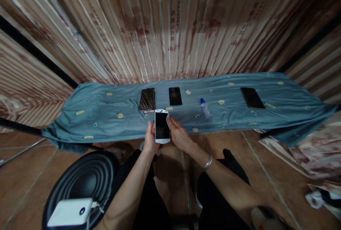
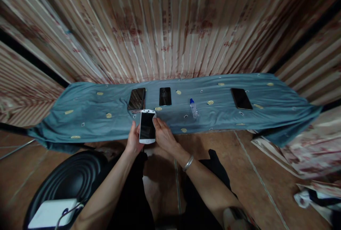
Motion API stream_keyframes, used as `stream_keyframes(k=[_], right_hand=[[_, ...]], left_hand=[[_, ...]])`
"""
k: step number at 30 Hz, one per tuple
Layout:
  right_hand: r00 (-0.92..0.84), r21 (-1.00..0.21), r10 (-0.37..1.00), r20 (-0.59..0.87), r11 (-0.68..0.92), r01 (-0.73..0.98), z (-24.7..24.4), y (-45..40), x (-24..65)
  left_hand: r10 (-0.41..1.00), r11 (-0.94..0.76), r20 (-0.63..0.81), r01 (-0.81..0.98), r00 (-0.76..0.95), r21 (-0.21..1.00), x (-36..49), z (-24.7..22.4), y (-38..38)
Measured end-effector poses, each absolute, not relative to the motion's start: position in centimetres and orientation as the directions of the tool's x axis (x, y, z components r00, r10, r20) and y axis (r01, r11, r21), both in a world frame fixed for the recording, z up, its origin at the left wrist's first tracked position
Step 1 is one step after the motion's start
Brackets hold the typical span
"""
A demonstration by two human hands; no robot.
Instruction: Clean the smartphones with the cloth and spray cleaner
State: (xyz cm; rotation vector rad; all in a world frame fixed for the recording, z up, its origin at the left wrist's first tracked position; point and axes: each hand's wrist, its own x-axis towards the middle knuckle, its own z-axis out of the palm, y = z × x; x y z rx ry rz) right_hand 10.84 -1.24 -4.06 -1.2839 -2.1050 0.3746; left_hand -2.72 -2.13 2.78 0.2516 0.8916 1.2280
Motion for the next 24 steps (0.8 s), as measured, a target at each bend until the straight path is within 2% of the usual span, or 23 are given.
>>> stream_keyframes(k=[8, 19, 24], right_hand=[[-0.391, -0.477, 0.855, 0.34, 0.515, 0.712, -3.1, -3.5, 10.5], [-0.431, -0.417, 0.776, 0.461, 0.618, 0.666, -3.9, -6.1, 10.0], [-0.479, -0.387, 0.728, 0.49, 0.674, 0.629, -3.8, -6.3, 10.3]], left_hand=[[0.902, 0.306, -0.431, -0.724, 0.013, 0.618, -3.6, 2.4, -1.6], [0.924, 0.262, -0.382, -0.752, 0.014, 0.605, -4.7, 2.6, -1.2], [0.915, 0.279, -0.404, -0.754, 0.019, 0.595, -4.8, 2.5, -1.2]])
